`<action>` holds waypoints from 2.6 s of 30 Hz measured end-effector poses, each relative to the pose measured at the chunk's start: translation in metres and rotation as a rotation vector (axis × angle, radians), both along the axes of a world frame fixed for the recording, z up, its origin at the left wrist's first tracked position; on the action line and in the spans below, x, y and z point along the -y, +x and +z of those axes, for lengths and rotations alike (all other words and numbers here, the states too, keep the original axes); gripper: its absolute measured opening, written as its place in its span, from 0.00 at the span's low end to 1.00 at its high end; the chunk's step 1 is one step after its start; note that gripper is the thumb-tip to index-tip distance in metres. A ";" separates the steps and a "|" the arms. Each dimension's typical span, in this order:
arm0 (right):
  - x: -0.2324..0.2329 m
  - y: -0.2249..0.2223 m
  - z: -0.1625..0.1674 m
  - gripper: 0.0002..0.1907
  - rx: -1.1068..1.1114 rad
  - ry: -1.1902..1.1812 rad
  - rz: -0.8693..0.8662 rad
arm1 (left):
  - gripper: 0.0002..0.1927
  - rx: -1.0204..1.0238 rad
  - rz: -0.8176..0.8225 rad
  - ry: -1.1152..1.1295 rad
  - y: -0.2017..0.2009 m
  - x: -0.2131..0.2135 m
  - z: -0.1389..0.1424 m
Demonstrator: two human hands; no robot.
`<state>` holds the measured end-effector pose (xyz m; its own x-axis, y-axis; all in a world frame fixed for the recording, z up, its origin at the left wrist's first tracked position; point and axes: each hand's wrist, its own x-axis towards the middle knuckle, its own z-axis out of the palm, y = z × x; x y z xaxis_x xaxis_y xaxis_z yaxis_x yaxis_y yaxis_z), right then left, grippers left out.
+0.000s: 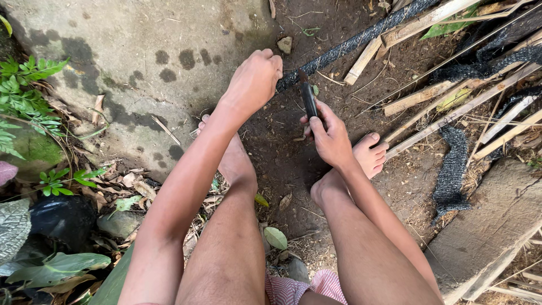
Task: The person sits on the ground and repairs a black rope by hand. They wrap a thin strand around a section of the rope, tie it off, and then use a knife to trim the excess material.
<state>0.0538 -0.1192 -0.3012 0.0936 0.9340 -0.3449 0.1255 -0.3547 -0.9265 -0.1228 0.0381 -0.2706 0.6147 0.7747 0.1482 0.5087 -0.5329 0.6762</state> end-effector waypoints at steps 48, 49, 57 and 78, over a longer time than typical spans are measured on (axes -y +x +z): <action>0.000 0.011 0.006 0.29 -0.144 0.043 -0.161 | 0.19 -0.234 -0.229 0.051 0.034 -0.005 0.006; 0.001 0.012 0.006 0.29 -0.161 0.045 -0.177 | 0.18 -0.288 -0.246 0.051 0.033 -0.009 0.007; 0.007 0.020 0.005 0.28 -0.176 0.063 -0.279 | 0.24 -0.409 -0.137 0.033 0.017 -0.036 0.014; 0.027 0.017 0.002 0.28 -0.234 -0.023 -0.350 | 0.21 -0.191 -0.239 -0.039 0.044 -0.010 0.012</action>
